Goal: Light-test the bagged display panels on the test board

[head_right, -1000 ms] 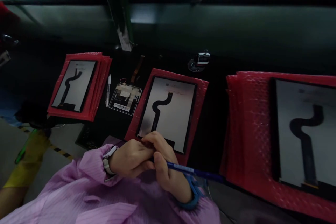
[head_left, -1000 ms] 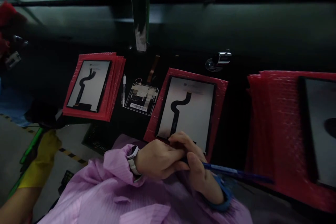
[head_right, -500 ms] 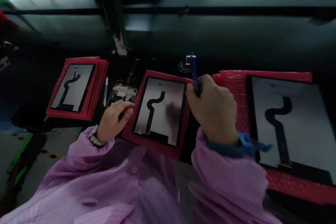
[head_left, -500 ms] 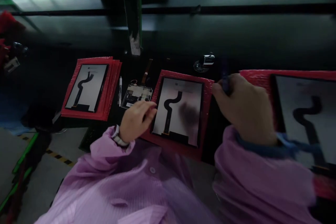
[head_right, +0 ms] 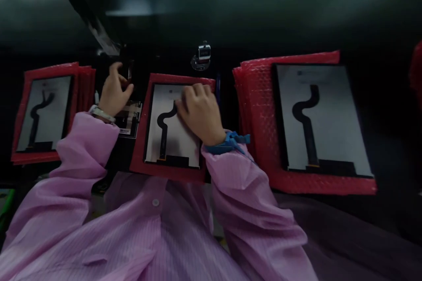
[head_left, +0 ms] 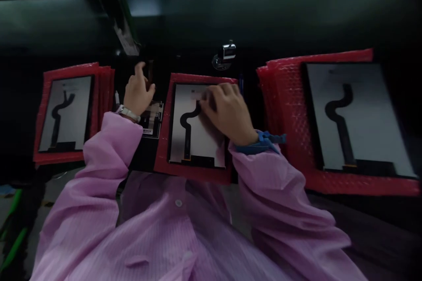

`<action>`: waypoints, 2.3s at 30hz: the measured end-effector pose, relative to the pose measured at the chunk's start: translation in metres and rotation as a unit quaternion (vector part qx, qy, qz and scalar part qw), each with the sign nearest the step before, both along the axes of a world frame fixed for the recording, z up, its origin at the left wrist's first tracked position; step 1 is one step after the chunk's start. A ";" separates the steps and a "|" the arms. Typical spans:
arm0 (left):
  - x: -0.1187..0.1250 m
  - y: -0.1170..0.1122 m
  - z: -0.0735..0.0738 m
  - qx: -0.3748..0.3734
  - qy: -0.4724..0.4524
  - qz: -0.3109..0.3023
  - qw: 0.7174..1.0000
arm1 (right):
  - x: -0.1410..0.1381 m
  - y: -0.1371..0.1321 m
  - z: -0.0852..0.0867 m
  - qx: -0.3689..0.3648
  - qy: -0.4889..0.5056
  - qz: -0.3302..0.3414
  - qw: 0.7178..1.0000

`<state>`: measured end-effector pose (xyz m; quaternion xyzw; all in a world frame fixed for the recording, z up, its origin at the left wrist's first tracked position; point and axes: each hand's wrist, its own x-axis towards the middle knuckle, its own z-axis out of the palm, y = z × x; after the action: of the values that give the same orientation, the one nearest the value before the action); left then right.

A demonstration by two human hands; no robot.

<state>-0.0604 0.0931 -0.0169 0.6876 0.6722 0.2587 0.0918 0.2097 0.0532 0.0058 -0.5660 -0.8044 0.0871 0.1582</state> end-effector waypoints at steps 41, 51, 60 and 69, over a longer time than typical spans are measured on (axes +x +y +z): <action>0.018 -0.021 0.029 0.074 -0.366 -0.205 0.905 | -0.019 -0.029 -0.007 -0.342 0.551 0.080 0.757; 0.018 -0.024 0.033 0.038 -0.190 -0.251 0.949 | -0.026 -0.033 -0.007 -0.305 0.498 0.126 0.802; 0.014 -0.019 0.019 0.005 -0.108 -0.302 0.947 | -0.018 -0.020 -0.009 -0.104 0.340 0.208 0.911; 0.016 -0.020 0.017 -0.001 -0.045 -0.341 0.939 | -0.024 -0.009 -0.019 -0.024 0.248 0.174 0.953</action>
<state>-0.0440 0.0730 0.0001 0.8631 0.3928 0.2417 0.2058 0.1862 0.0446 -0.0133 -0.3815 -0.8237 0.2700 0.3211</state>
